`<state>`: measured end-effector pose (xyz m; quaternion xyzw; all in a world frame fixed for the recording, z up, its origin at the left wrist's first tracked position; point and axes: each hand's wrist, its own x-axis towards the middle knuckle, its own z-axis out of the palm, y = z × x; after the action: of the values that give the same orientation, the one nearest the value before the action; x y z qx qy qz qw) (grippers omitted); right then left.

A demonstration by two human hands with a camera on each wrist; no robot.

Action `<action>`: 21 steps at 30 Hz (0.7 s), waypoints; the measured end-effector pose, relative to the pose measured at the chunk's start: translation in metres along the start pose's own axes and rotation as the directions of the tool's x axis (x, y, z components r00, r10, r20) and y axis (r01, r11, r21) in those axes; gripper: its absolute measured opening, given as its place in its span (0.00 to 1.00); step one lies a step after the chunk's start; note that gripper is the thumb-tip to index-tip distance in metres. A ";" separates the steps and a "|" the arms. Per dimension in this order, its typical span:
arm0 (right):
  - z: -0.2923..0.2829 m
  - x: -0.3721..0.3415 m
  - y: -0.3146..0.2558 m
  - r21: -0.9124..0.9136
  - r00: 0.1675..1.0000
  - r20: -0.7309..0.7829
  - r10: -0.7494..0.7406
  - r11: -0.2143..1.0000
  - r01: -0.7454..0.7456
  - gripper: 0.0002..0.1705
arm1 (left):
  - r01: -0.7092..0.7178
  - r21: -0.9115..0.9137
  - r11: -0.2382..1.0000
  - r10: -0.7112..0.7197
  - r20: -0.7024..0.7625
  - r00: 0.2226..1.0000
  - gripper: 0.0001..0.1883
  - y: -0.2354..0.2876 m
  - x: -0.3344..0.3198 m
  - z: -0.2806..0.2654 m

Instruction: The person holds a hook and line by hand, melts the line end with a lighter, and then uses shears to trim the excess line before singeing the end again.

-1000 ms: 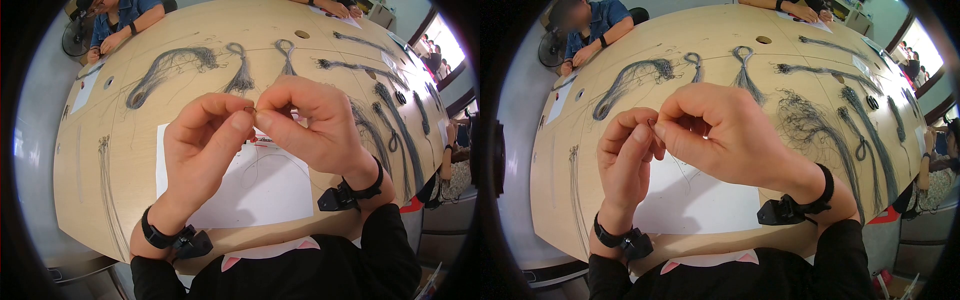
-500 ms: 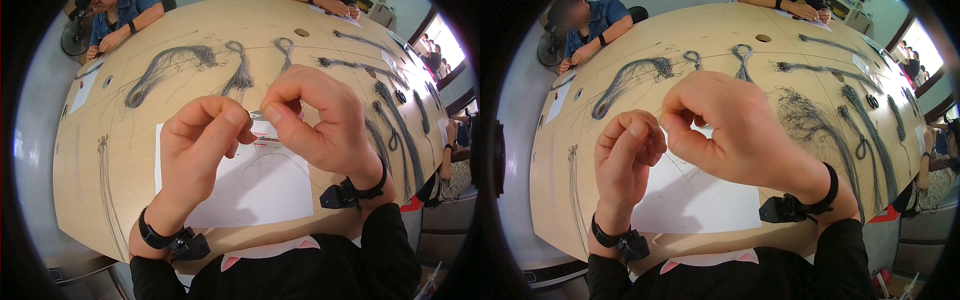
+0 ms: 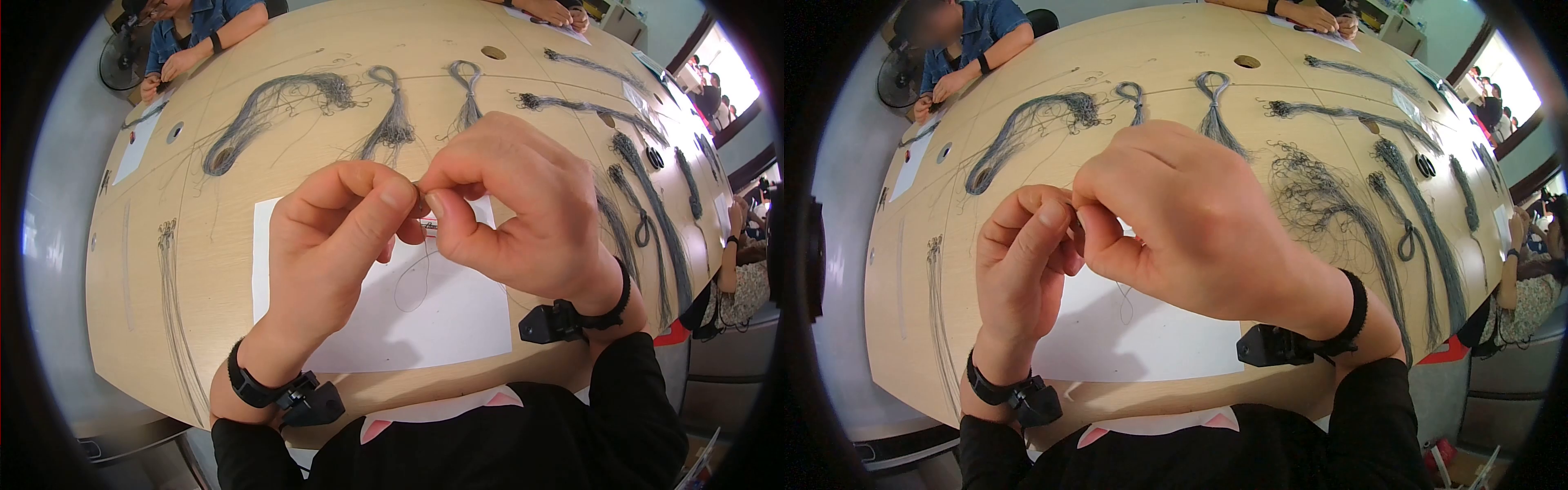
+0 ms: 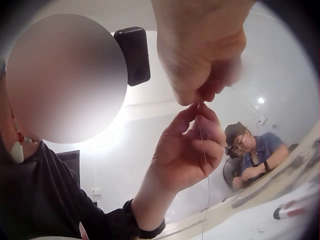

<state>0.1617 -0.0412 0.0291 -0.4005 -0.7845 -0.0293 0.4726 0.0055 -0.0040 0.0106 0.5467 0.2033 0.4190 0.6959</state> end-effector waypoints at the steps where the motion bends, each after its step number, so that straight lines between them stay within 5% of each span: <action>1: 0.000 0.000 0.000 0.000 1.000 0.000 0.001 1.000 -0.001 0.09 | 0.005 -0.005 1.000 -0.005 0.006 1.000 0.06 0.000 0.000 0.001; 21: 0.004 -0.003 0.001 0.088 1.000 0.016 0.027 0.996 -0.028 0.06 | 0.143 -0.208 0.968 -0.136 0.045 0.990 0.07 0.000 -0.002 0.006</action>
<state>0.1605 -0.0406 0.0239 -0.3900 -0.7829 0.0150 0.4845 0.0084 -0.0091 0.0124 0.4607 0.1853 0.3799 0.7805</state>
